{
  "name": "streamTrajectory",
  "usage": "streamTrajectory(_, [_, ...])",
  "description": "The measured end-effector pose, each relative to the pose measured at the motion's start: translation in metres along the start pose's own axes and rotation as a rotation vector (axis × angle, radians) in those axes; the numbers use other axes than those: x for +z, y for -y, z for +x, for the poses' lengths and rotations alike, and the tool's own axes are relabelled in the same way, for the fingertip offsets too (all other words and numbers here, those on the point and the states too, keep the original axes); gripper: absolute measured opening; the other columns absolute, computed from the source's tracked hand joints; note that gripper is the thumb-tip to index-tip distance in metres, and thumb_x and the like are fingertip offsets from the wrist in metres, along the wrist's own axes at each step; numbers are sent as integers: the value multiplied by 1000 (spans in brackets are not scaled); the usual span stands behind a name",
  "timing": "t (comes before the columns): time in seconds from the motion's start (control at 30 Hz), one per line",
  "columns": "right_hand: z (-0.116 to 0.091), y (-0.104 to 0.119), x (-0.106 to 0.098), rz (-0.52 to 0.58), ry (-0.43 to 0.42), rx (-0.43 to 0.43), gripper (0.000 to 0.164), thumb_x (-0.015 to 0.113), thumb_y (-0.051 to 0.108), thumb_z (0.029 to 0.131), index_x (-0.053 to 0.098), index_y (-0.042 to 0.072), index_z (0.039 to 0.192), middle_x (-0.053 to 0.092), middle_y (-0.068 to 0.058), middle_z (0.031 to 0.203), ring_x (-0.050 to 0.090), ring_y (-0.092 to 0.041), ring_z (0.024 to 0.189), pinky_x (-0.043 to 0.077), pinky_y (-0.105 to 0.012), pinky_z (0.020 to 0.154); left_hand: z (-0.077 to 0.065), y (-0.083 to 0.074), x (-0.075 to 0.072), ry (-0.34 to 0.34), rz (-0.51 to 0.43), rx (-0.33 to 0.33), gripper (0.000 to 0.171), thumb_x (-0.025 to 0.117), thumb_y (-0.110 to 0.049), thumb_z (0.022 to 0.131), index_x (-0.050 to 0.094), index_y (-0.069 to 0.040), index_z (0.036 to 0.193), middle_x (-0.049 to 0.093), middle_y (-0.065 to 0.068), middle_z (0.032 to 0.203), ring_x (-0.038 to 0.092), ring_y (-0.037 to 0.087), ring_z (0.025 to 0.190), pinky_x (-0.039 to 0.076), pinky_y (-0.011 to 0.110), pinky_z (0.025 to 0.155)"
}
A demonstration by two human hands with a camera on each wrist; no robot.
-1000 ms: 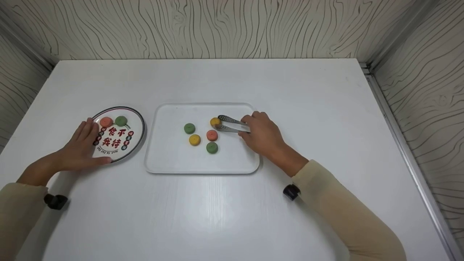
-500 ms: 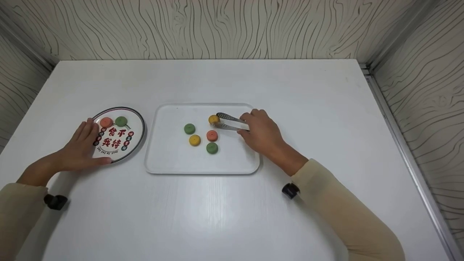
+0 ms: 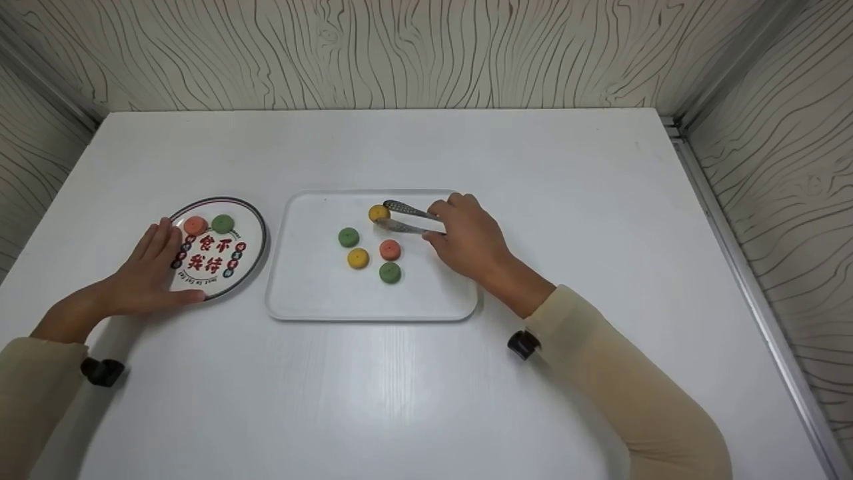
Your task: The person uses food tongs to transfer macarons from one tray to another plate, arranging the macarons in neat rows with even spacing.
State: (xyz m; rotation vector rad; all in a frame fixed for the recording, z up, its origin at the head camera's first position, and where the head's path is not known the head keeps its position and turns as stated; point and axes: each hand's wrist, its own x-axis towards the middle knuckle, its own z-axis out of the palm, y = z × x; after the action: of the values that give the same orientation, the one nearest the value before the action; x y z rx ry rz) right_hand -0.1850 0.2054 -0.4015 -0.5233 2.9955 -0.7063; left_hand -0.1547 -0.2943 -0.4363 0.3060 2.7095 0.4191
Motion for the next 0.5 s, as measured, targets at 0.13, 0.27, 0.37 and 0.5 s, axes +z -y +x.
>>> streamTrajectory(0.13, [4,6,0,1,1,-5,34,76,18,94,68,2,123,64,-15,109,54,-30,105,50,-45,86,0,0,0,-1,3,0,132,65,-71,84,-5,15,155,-18,32,163,-18,49,150,2,65,120])
streamTrajectory(0.27, [8,15,1,0,10,-13,36,75,20,95,67,3,125,64,-14,113,55,-29,107,50,-46,90,0,0,1,-3,1,1,132,66,-71,83,-5,15,155,-18,32,163,-18,49,150,2,65,120])
streamTrajectory(0.37, [10,21,1,0,17,-17,36,74,20,95,67,4,126,64,-13,114,55,-29,107,51,-46,91,0,0,1,-5,-2,2,132,66,-71,83,-5,15,155,-18,32,163,-18,49,150,2,65,120])
streamTrajectory(0.5, [13,27,2,-3,19,-23,37,75,21,95,67,4,126,65,-13,115,56,-28,108,51,-45,91,0,0,1,-7,-3,4,132,66,-71,84,-5,15,155,-18,32,163,-18,49,150,2,65,120])
